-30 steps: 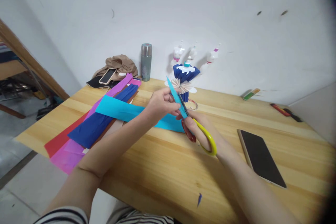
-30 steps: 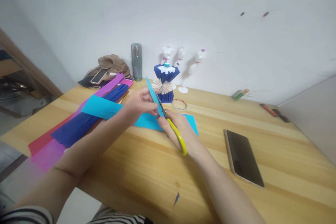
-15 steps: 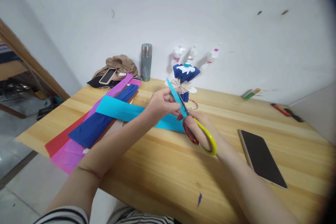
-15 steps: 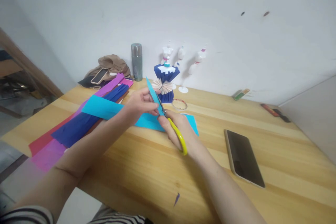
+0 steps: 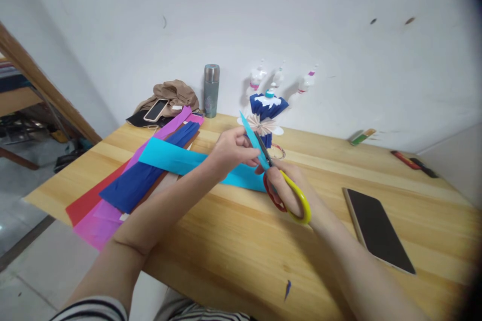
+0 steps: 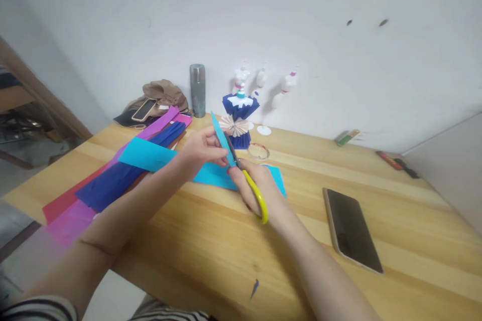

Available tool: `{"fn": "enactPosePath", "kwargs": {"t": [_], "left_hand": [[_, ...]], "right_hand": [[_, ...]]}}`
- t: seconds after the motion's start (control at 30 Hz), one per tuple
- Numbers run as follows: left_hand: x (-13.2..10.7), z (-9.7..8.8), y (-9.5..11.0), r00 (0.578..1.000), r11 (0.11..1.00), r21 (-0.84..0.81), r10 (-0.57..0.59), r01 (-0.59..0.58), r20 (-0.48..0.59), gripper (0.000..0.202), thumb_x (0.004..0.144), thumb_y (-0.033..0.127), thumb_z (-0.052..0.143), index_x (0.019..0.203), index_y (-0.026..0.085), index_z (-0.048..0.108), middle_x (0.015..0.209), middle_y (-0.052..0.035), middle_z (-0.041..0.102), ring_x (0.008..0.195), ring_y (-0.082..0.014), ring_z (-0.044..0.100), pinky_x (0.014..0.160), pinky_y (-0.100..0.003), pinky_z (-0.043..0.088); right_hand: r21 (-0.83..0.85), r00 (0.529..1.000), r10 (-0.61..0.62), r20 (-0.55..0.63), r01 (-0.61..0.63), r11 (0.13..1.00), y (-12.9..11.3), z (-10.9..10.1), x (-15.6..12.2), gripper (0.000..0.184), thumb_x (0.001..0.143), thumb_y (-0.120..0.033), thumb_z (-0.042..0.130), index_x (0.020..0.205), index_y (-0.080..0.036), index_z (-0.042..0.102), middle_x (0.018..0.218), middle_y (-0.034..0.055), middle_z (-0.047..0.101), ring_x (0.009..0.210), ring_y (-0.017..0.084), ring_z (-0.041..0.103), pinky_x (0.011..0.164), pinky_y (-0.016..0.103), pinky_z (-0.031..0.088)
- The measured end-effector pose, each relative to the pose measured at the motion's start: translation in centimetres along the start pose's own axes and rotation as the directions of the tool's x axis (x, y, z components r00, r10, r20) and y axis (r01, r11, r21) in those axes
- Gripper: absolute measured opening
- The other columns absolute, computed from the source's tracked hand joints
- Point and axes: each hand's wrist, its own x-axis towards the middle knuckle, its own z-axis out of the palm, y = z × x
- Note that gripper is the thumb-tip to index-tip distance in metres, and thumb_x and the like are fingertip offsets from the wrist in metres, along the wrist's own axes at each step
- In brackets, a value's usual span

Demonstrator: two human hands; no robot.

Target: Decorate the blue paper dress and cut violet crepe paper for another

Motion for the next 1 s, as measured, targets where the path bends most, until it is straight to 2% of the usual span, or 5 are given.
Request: {"fn": "enactPosePath", "kwargs": {"t": [0.23,0.47,0.63,0.73,1.0], "left_hand": [[0.3,-2.2,1.2,0.986,0.986,0.027,0.163,-0.162,-0.034,0.033,0.067,0.01,0.074,0.099,0.011,0.07,0.062,0.002,0.067,0.058,-0.0113,0.066,0.053,-0.019,0.051],[0.6,-4.4,2.0,0.926,0.93,0.025,0.368,-0.367,-0.086,0.026,0.068,0.03,0.081,0.085,0.013,0.069,0.056,0.0025,0.062,0.051,-0.0094,0.061,0.048,-0.019,0.046],[0.4,-4.3,1.7,0.875,0.876,-0.077,0.481,-0.476,0.06,0.034,0.069,0.04,0.087,0.083,0.015,0.07,0.084,-0.0049,0.073,0.072,-0.0153,0.074,0.06,-0.021,0.056],[0.2,-4.1,1.4,0.831,0.851,-0.092,0.524,-0.516,0.188,0.027,0.074,0.038,0.087,0.081,0.015,0.073,0.1,-0.0081,0.073,0.085,-0.0183,0.076,0.068,-0.023,0.06],[0.9,-4.6,1.0,0.696,0.789,-0.078,0.58,-0.609,0.423,0.03,0.085,0.046,0.078,0.078,0.017,0.078,0.099,-0.0102,0.073,0.09,-0.0199,0.073,0.085,-0.036,0.063]], "right_hand": [[0.104,0.989,0.14,-0.054,-0.134,0.986,0.7,-0.6,0.3,0.057,0.09,-0.078,0.038,0.08,-0.024,0.055,0.042,-0.0039,0.049,0.031,0.015,0.043,0.035,0.027,0.032],[-0.403,0.994,0.072,0.088,-0.031,0.915,1.6,-2.7,1.4,0.048,0.095,-0.061,0.044,0.069,-0.023,0.055,0.056,0.0039,0.059,0.052,0.02,0.055,0.05,0.031,0.035],[-0.658,0.847,0.307,0.434,0.064,0.751,-0.1,-1.1,0.9,0.022,0.086,-0.041,0.072,0.092,-0.02,0.07,0.097,0.0103,0.077,0.088,0.029,0.07,0.066,0.032,0.04],[-0.714,0.784,0.393,0.481,0.089,0.695,-0.6,1.3,0.6,0.04,0.081,-0.047,0.078,0.111,-0.02,0.071,0.108,0.0126,0.078,0.1,0.035,0.072,0.069,0.033,0.043],[-0.762,0.789,0.392,0.474,0.144,0.632,-0.6,4.2,0.1,0.055,0.088,-0.052,0.07,0.125,-0.013,0.062,0.111,0.0192,0.077,0.105,0.04,0.072,0.076,0.04,0.05]]}}
